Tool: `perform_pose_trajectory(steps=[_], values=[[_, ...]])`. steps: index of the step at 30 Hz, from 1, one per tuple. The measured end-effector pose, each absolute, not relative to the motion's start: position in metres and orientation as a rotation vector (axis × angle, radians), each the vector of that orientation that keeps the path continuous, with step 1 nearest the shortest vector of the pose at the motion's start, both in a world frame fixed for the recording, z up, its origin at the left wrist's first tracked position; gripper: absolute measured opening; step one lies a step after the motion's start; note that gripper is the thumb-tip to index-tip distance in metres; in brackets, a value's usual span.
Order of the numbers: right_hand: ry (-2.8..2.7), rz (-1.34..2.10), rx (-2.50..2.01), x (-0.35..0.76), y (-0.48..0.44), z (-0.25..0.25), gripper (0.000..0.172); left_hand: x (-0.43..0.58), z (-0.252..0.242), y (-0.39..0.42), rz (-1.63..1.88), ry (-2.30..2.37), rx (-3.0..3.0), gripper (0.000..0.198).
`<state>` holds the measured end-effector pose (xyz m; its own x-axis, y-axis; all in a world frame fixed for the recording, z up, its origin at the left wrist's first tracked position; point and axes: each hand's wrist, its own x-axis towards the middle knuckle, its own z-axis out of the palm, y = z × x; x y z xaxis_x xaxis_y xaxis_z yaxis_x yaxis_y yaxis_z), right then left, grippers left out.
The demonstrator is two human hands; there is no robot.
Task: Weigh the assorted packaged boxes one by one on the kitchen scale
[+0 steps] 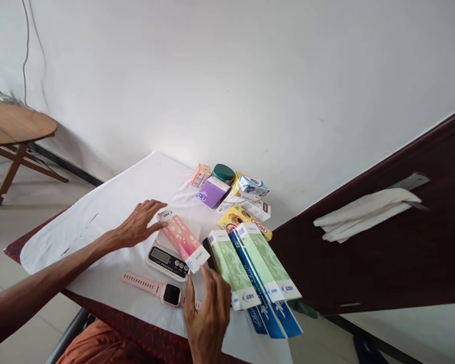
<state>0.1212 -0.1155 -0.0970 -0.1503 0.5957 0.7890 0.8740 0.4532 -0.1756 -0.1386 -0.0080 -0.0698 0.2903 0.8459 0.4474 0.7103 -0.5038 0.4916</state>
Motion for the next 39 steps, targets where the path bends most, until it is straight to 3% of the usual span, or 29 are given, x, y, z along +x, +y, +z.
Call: perform_pose_trajectory(steps=[3,8,17,23,29,34,39], values=[[-1.882,-0.333,-1.26,0.139,-0.137,-0.114,0.02,-0.119,-0.06,-0.015,0.918,1.259,2.499,0.062],[-1.939,-0.149,-1.352,0.151,-0.137,-0.133,0.032,-0.1,-0.059,-0.007,0.769,1.15,2.672,0.081],[-1.978,-0.191,-1.37,0.16,-0.135,-0.139,0.043,-0.103,-0.036,0.017,0.377,1.194,2.738,0.065],[-2.036,-0.161,-1.301,0.17,-0.137,-0.142,0.033,-0.109,-0.021,0.035,0.272,1.179,2.5,0.049],[-2.021,-0.154,-1.259,0.171,-0.137,-0.141,0.023,-0.161,0.002,0.082,0.605,1.458,2.335,0.057],[-2.004,-0.164,-1.271,0.17,-0.137,-0.142,0.021,-0.2,-0.007,0.139,0.51,1.995,2.082,0.063],[-1.992,-0.178,-1.285,0.17,-0.136,-0.145,0.023,-0.206,-0.033,0.175,0.407,2.15,1.959,0.06]])
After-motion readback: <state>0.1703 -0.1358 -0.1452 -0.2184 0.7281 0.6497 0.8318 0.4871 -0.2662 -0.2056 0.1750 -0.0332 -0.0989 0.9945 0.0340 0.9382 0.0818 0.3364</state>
